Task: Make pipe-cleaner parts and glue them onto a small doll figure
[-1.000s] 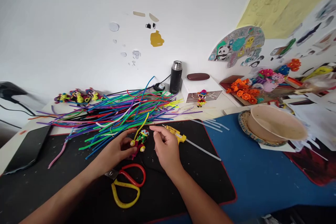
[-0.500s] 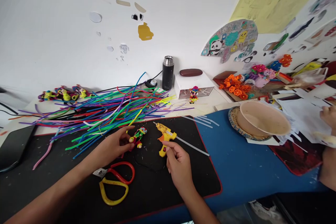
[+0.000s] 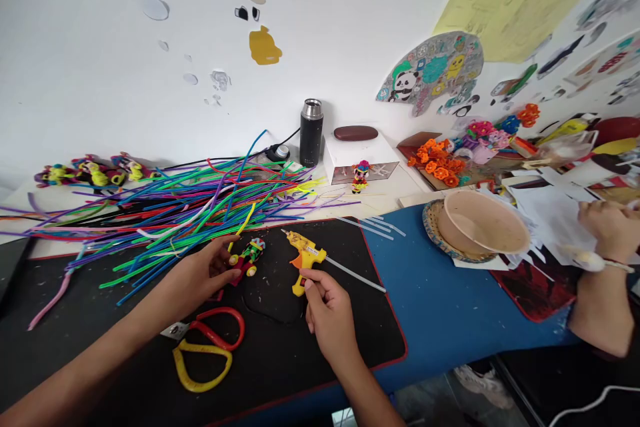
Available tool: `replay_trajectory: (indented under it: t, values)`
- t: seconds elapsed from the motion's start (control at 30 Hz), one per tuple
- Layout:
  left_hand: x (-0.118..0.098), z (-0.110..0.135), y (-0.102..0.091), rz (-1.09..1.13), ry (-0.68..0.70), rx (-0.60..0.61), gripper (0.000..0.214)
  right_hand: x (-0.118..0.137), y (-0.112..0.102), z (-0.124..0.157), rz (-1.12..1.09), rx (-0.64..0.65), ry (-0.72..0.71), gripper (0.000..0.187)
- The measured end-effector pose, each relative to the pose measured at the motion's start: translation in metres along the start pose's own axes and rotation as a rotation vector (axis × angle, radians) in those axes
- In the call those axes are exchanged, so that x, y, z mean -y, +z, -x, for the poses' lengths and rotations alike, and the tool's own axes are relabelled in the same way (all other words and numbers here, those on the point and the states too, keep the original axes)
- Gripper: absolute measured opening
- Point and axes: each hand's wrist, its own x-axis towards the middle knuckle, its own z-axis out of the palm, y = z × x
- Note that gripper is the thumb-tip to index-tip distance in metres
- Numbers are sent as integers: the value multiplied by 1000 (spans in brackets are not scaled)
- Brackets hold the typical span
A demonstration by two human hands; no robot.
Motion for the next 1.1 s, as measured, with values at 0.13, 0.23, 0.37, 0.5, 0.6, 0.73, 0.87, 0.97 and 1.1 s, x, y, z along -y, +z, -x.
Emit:
replay_trajectory:
  t: [0.13, 0.23, 0.37, 0.5, 0.6, 0.73, 0.87, 0.97, 1.1]
  values:
    - [5, 1, -8, -70, 25, 21, 58, -1, -1, 0, -5, 9, 8, 47]
    - [6, 12, -16, -137, 117, -112, 56, -3, 1, 0, 3, 1, -3, 46]
    - [-16, 35, -3, -247, 341, -321, 39, -3, 2, 1, -11, 0, -14, 46]
    - [-57, 38, 41, -362, 483, -90, 32, -4, 0, 1, -36, -26, -31, 46]
    - [-82, 23, 71, -491, 445, -7, 26, -8, -3, 2, -69, -56, -54, 44]
    - [-98, 11, 89, -652, 387, 146, 22, -13, -6, 2, -104, -82, -77, 45]
    - [-99, 13, 96, -709, 356, 228, 15, -13, -7, 2, -102, -62, -92, 45]
    - [-93, 13, 98, -609, 302, 248, 12, -12, -7, 2, -107, -38, -90, 42]
    - [-85, 10, 92, -315, 182, 149, 9, -13, -8, 3, -113, -13, -88, 41]
